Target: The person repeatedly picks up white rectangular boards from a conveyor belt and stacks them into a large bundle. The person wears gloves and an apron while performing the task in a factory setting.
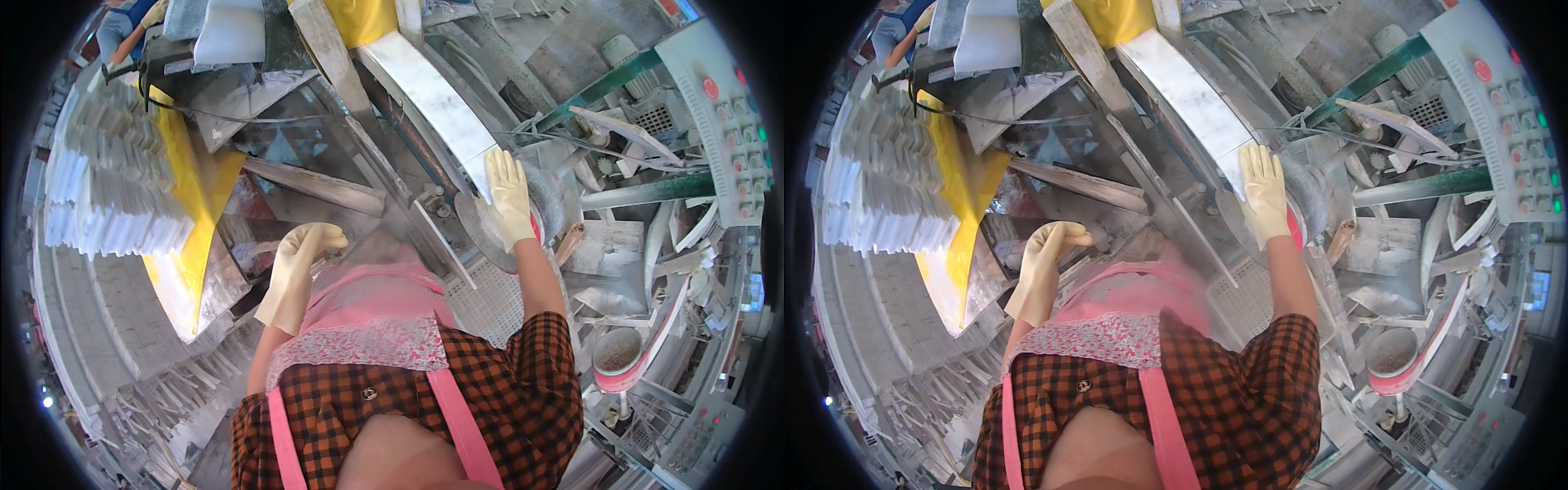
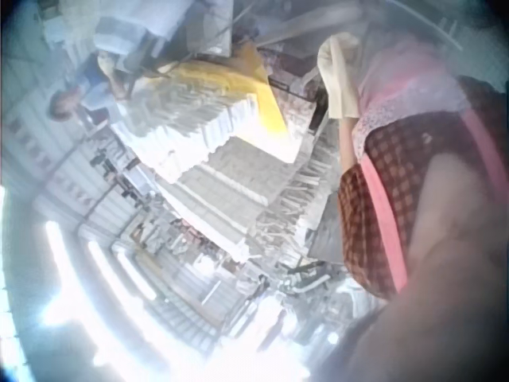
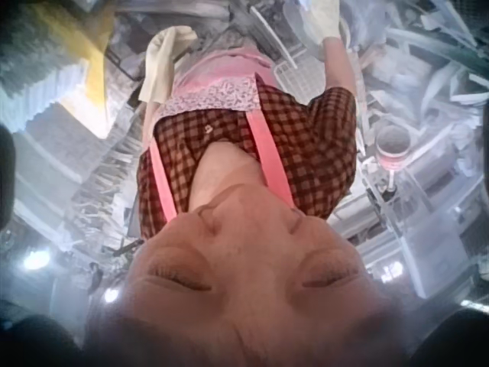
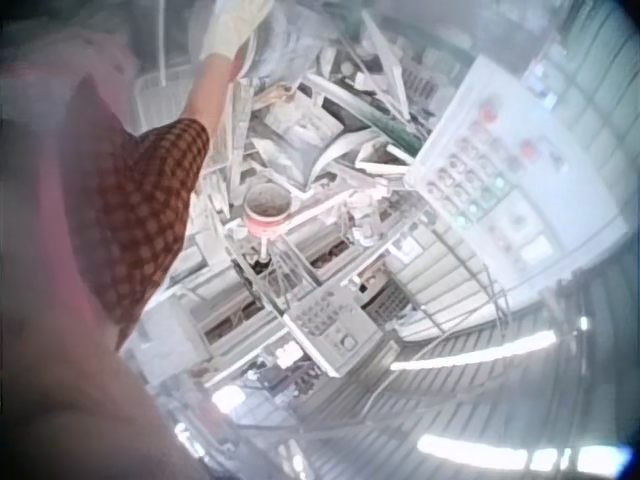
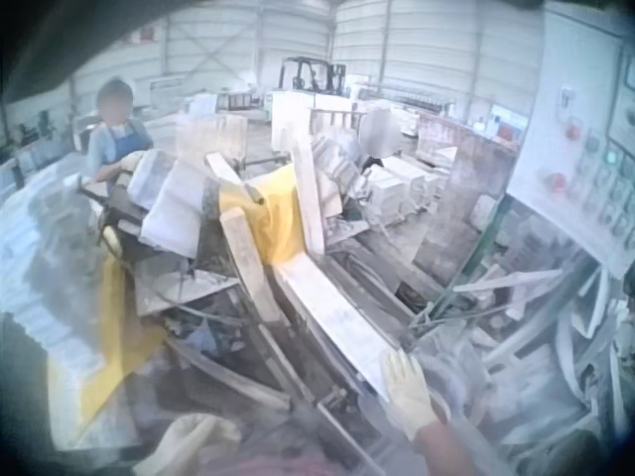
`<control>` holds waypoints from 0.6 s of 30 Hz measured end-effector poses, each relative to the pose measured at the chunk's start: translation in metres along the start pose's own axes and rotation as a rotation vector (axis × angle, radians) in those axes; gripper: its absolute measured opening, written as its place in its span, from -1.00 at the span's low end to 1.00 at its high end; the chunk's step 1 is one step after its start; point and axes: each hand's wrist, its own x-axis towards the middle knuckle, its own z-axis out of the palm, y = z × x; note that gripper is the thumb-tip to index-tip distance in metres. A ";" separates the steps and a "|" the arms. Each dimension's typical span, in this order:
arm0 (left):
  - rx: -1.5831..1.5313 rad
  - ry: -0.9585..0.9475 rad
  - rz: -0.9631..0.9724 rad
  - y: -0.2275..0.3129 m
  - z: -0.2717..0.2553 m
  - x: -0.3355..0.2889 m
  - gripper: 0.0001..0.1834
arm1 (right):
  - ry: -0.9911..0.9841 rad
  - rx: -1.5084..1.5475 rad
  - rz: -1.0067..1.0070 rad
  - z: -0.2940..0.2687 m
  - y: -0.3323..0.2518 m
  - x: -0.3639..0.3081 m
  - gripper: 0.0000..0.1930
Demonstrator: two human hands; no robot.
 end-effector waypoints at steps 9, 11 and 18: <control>-0.046 0.076 -0.020 0.000 0.006 0.014 -0.66 | 0.133 0.059 -0.186 -0.014 0.011 0.028 -0.35; -0.074 0.078 0.002 -0.004 0.006 0.013 -0.63 | 0.138 -0.031 -0.272 -0.014 0.010 0.040 -0.33; 0.129 0.143 0.050 -0.010 -0.016 -0.008 -0.52 | 0.114 0.190 -0.216 0.007 0.000 0.074 -0.27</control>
